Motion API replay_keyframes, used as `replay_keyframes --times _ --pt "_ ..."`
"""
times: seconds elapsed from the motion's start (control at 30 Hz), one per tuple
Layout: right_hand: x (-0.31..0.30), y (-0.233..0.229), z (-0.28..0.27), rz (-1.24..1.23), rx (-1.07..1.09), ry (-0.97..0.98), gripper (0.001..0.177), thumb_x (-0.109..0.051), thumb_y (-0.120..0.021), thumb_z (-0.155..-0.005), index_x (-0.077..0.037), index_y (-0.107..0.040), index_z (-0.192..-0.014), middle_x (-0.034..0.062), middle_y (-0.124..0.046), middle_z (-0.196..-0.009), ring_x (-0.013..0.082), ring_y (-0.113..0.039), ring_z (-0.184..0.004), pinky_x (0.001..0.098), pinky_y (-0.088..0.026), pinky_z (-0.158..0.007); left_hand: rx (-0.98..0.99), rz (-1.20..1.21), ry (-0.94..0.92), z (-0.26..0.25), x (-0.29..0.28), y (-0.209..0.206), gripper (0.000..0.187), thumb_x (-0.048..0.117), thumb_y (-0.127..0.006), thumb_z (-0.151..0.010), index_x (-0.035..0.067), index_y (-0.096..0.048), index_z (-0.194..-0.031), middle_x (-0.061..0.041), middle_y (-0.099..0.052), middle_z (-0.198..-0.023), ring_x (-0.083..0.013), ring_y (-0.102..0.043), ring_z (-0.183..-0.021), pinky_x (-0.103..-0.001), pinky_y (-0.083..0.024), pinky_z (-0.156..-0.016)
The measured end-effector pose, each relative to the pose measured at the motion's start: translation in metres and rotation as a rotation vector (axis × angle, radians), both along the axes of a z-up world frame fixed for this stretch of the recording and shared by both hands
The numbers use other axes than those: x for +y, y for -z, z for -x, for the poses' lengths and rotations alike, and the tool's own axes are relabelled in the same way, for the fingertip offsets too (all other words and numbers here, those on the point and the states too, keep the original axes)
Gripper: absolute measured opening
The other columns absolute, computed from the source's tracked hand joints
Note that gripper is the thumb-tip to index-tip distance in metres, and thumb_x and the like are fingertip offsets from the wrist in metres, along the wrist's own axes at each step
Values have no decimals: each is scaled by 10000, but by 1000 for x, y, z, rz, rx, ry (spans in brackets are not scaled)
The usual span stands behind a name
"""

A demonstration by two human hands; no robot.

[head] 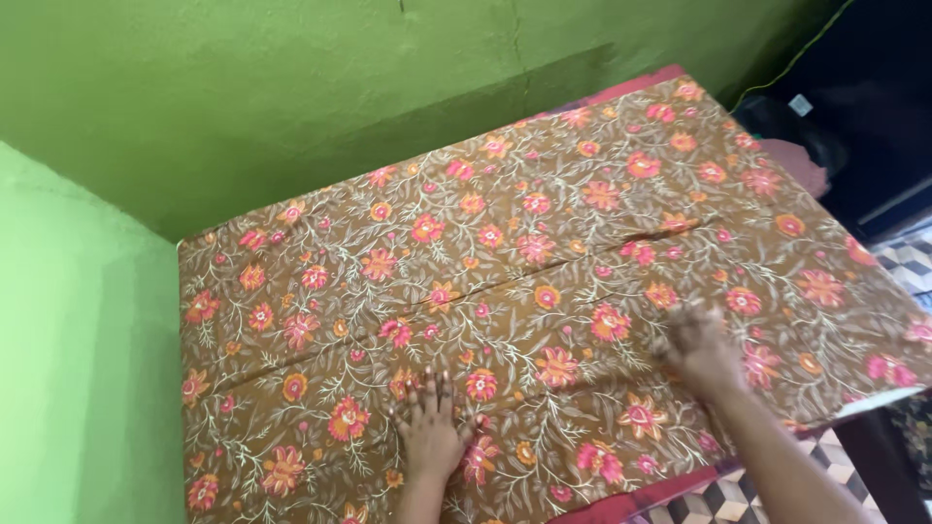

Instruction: The person spreads a patterned cloth over a table surface, smooths it with their hands, and then arranges a metal bottle, a red pitcher, a small cup, and a decorative plant on the cloth.

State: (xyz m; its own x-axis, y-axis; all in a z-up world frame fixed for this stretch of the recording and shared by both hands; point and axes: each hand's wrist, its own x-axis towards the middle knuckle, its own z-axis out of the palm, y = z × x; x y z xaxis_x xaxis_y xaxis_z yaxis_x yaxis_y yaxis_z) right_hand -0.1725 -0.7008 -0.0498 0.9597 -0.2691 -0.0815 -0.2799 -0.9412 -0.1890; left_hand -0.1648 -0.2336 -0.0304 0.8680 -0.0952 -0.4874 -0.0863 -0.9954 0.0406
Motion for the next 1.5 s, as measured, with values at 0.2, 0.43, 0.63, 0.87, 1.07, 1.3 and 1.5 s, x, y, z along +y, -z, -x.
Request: replay_keyframes --times 0.2,0.43,0.63,0.87,1.07,1.3,1.5 --pt "67 10 60 128 -28 -307 746 -685 -399 -927 -322 -275 -1567 84 -147 -1659 314 -103 -1533 594 -79 -1183 -100 -45 -39 46 -5 10 1017 860 -341 -898 244 -32 -1645 -69 36 -1718 -382 27 -1565 -748 -60 -1152" --pt "-36 24 91 126 23 -50 744 -695 -389 -922 -376 -247 -1579 55 -131 -1688 271 -103 -1553 511 -78 -1231 -93 -167 -78 40 3 43 1009 876 -401 -854 324 -83 -1637 -14 -34 -1731 -355 -42 -1589 -735 -129 -1150" --pt "-161 46 100 173 -117 25 804 -718 -386 -906 -328 -204 -1585 65 -97 -1677 295 -64 -1543 551 -73 -1205 -617 -3 45 34 6 67 1012 864 -427 -808 311 -124 -1600 -60 -55 -1697 -415 -73 -1531 -713 -149 -1141" --pt "-285 37 92 196 267 153 850 -763 -372 -912 -383 -104 -1623 16 30 -1727 271 -2 -1576 628 -73 -1210 -88 -264 -195 22 -34 42 914 792 -525 -841 312 -246 -1567 -68 -168 -1695 -400 -177 -1542 -651 -271 -1157" --pt "-322 33 50 116 324 3 862 -771 -387 -917 -352 -114 -1620 39 38 -1727 287 11 -1582 654 -49 -1199 7 -352 -228 17 -91 33 831 730 -609 -869 312 -350 -1540 -74 -265 -1693 -387 -267 -1551 -599 -375 -1170" --pt "-313 32 -24 -12 166 -185 911 -731 -405 -935 -219 -135 -1639 56 -72 -1717 266 -82 -1579 581 -71 -1238 -100 -64 150 29 -283 12 886 759 -586 -864 274 -270 -1535 -129 -152 -1675 -410 -201 -1540 -630 -362 -1149" --pt "-290 -14 -110 -3 376 -202 873 -724 -377 -957 -273 -90 -1646 24 -41 -1730 245 -85 -1591 617 -125 -1237 170 -18 350 -7 -390 6 972 765 -495 -974 235 -46 -1654 -129 76 -1709 -469 -46 -1542 -796 -65 -1177"
